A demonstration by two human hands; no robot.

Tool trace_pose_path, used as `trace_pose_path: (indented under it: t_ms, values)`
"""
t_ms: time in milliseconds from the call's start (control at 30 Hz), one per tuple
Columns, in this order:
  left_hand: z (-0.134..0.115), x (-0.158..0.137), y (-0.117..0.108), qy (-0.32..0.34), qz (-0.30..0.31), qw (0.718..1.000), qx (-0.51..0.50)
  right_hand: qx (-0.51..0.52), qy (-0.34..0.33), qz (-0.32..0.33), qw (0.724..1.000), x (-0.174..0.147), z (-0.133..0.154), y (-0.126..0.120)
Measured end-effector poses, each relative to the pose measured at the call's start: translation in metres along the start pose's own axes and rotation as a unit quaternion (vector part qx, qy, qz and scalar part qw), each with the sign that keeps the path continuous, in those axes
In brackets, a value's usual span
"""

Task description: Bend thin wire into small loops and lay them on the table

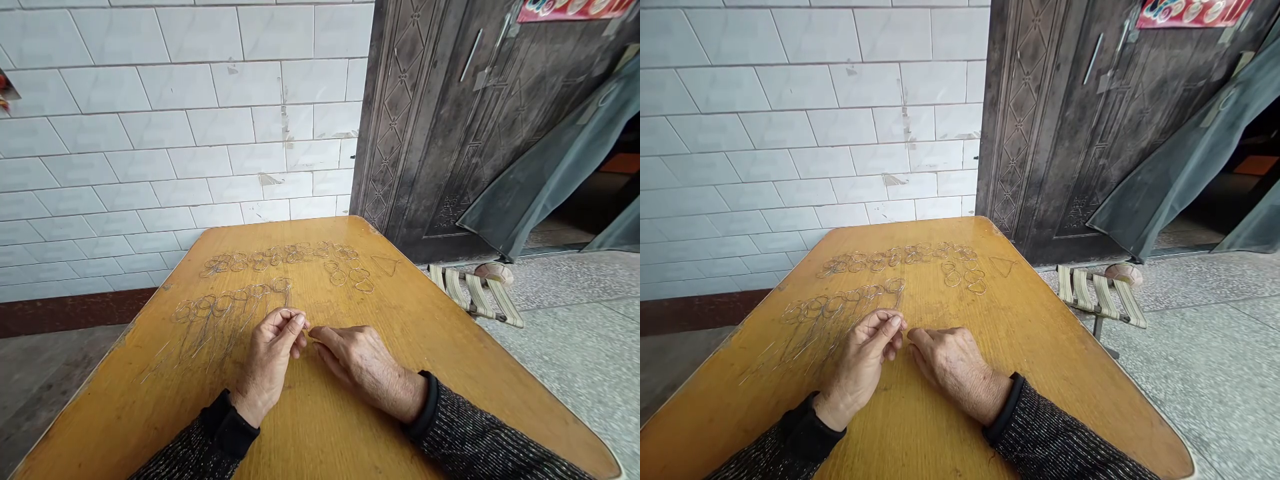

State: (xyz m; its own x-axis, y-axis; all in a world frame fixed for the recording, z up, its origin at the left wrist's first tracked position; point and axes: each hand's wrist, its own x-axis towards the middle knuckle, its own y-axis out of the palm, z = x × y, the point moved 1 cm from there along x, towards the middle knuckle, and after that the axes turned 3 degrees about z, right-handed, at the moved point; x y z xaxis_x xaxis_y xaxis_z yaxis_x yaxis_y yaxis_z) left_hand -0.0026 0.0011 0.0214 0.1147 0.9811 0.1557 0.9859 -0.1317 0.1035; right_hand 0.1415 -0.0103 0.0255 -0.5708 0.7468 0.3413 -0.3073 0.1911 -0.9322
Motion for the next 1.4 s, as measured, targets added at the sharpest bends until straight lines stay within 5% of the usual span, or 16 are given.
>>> trace_pose_path:
  t_ms: [433,733,1033,1400]
  values:
    - [-0.002,-0.003,0.002,-0.013,-0.029,0.999,-0.013,0.011,0.027,-0.028,0.999,0.001,-0.006,0.012]
    - [0.002,-0.004,0.002,-0.031,-0.018,0.999,-0.006,-0.058,-0.038,-0.046,0.997,-0.001,-0.007,0.013]
    - [0.005,-0.003,0.001,-0.032,-0.003,0.998,-0.052,0.128,0.027,-0.053,0.990,0.000,-0.003,0.007]
    - [0.005,-0.002,-0.001,-0.016,0.003,0.999,-0.042,0.079,0.008,-0.048,0.996,-0.002,-0.010,0.008]
